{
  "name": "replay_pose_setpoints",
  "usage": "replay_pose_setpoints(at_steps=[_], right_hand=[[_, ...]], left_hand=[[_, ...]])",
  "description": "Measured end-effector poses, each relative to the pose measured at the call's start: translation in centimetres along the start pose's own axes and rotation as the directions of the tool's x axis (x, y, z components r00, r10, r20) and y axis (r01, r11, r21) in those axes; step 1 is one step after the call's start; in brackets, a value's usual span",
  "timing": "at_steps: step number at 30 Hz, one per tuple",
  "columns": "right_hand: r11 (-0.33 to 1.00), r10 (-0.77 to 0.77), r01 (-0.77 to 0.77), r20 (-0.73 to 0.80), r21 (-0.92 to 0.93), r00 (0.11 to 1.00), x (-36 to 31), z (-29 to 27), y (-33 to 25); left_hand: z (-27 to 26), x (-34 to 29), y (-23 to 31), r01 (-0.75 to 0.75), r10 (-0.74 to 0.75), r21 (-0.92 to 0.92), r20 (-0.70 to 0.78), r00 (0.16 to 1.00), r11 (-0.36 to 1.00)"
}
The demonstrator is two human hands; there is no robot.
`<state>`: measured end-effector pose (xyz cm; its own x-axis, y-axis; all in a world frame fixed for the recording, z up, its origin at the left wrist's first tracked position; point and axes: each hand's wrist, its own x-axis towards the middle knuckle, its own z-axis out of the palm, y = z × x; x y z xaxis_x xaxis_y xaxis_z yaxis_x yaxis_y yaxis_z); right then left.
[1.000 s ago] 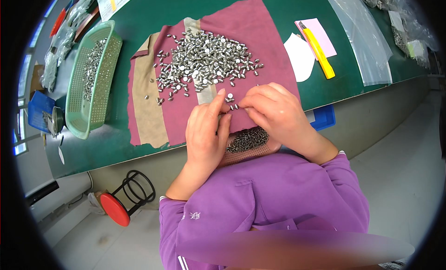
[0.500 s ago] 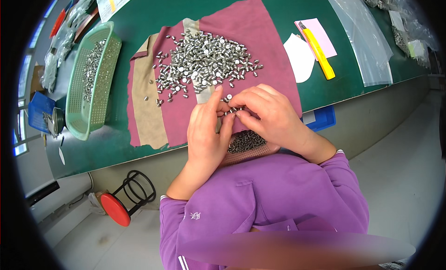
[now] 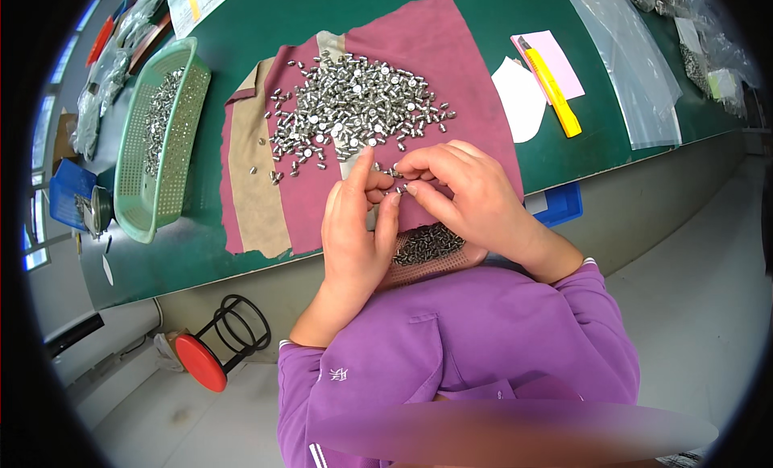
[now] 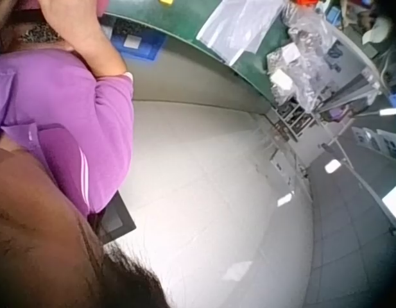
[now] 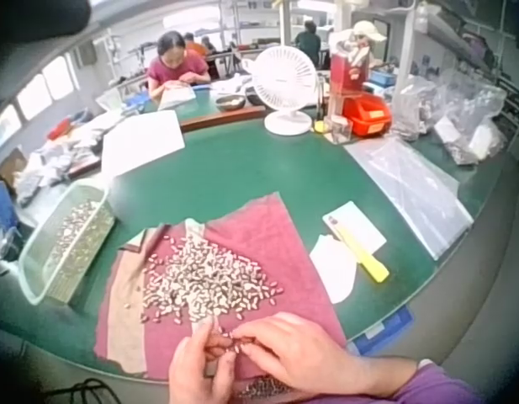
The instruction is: The person sorts small metal pins by hand, placing them into a small container from a green plastic tray.
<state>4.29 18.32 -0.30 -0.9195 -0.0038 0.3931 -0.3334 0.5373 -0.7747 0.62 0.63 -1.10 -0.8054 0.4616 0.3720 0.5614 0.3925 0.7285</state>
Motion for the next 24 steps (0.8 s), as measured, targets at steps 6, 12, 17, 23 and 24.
replay_pose_setpoints(at_steps=[6, 12, 17, 23, 24], right_hand=[[0.999, 0.024, -0.025, 0.021, 0.027, 0.999, -0.04, 0.04, -0.15], [0.999, -0.009, 0.007, 0.048, 0.034, 0.999, -0.15, -0.18, -0.03], [0.999, 0.002, -0.005, 0.060, 0.041, 0.998, -0.19, -0.27, -0.04], [0.999, 0.002, -0.006, 0.075, 0.052, 0.997, -0.31, -0.54, 0.07], [0.999, -0.003, -0.001, 0.076, 0.053, 0.997, -0.34, -0.55, 0.10]], left_hand=[[-0.05, 0.10, 0.16, 0.053, -0.052, -0.030, 0.031, 0.998, 0.998], [-0.40, 0.00, -0.04, 0.014, -0.012, -0.016, 0.076, 0.997, 1.000], [-0.42, -0.12, -0.08, 0.002, 0.000, -0.035, 0.059, 0.998, 0.999], [-0.91, 0.05, 0.20, -0.014, 0.018, -0.046, 0.078, 0.997, 0.999], [-0.97, 0.02, 0.11, -0.015, 0.018, -0.047, 0.078, 0.997, 0.999]])
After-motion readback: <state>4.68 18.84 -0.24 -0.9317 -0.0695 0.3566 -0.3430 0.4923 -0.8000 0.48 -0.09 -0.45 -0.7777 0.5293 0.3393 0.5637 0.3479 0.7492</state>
